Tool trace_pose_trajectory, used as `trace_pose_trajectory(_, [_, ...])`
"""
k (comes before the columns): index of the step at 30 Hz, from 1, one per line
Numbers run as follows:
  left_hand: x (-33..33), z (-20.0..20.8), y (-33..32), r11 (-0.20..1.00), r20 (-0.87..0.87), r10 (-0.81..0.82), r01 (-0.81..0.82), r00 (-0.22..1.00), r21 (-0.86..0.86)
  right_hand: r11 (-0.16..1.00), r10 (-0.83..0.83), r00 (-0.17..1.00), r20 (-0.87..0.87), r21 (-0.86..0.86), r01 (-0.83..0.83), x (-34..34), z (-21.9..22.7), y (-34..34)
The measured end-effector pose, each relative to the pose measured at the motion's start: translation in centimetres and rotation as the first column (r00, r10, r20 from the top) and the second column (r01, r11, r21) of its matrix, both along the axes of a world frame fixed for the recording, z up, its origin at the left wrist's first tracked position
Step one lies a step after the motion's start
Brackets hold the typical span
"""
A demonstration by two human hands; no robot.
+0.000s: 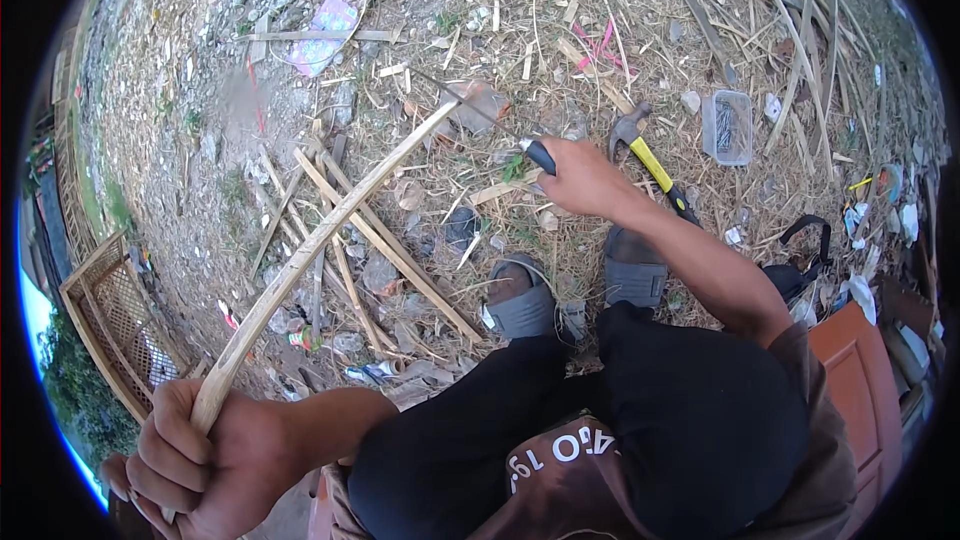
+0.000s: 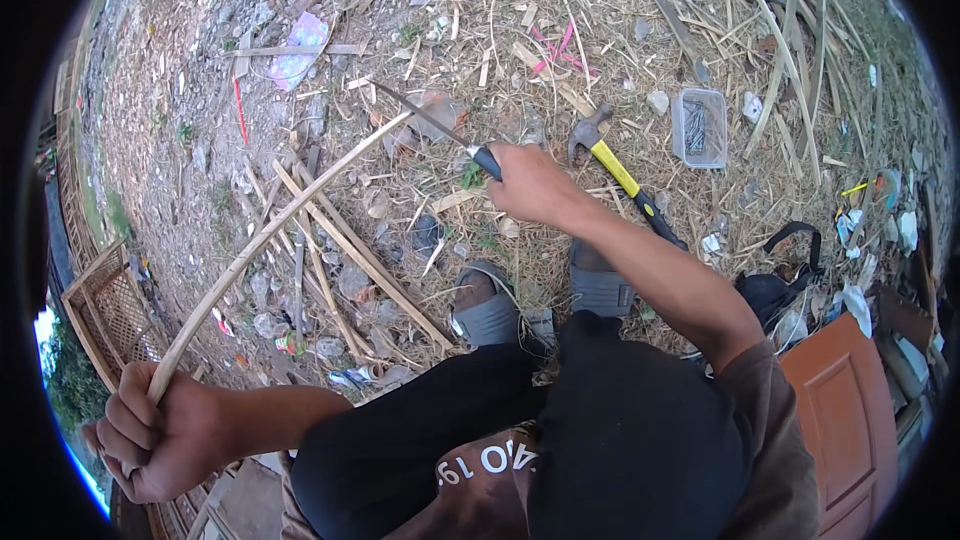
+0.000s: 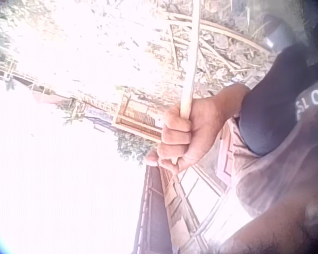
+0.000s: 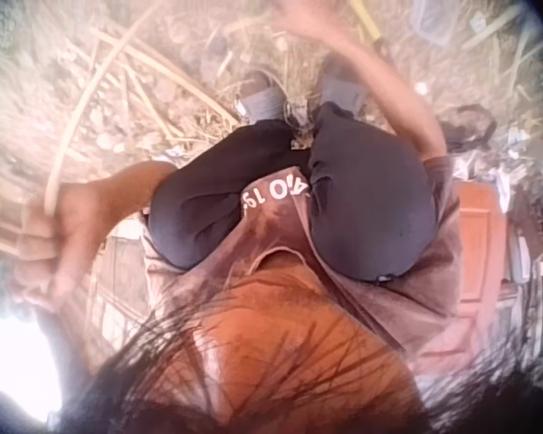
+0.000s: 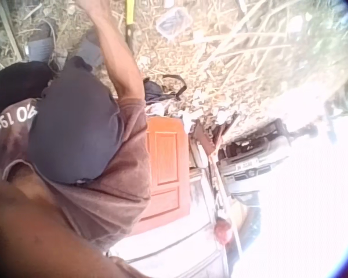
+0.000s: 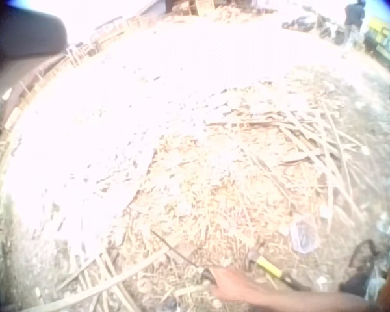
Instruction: The person shaves thin strips of bamboo using a knife and then begins to weave or arrange them by hand.
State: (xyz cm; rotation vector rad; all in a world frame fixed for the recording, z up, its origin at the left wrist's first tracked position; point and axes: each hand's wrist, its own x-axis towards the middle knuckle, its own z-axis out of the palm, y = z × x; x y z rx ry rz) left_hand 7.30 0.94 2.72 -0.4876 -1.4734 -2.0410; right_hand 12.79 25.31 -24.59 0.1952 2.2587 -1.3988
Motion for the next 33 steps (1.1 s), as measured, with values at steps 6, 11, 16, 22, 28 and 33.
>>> trace_pose_trajectory(6, [-0.1, -0.4, -0.7, 0.998, -0.037, -0.059, 0.060, 0.998, 0.025, 0.999, -0.019, 0.997, 0.080, 0.044, 0.015, 0.3, -3.5, 0.8])
trace_pose_trajectory(11, [0.2, -0.6, -0.9, 0.968, -0.035, -0.250, 0.250, 0.968, 0.027, 0.999, 0.032, 0.999, 0.031, -0.025, -0.031, -0.4, 1.1, -0.8])
trace_pose_trajectory(16, [0.2, -0.5, -1.4, 0.973, -0.030, -0.223, 0.225, 0.974, 0.047, 0.988, 0.015, 1.000, -0.004, 0.156, -0.014, 0.0, -5.6, 1.4])
trace_pose_trajectory(22, [0.5, -0.4, -0.7, 0.997, 0.010, 0.013, -0.014, 1.000, 0.077, 0.997, 0.077, 0.993, -0.089, -0.001, -0.078, 0.1, -0.4, -0.5])
trace_pose_trajectory(28, [-0.1, 0.0, -2.8, 0.953, 0.060, -0.300, 0.296, 0.952, 0.065, 0.990, 0.008, 0.999, -0.054, -0.139, -0.016, 1.9, 0.9, 0.4])
trace_pose_trajectory(33, [0.2, 0.5, -2.6, 0.911, 0.012, -0.412, 0.412, 0.911, 0.000, 0.982, 0.076, 0.979, -0.192, -0.154, -0.106, 2.3, 6.1, -0.8])
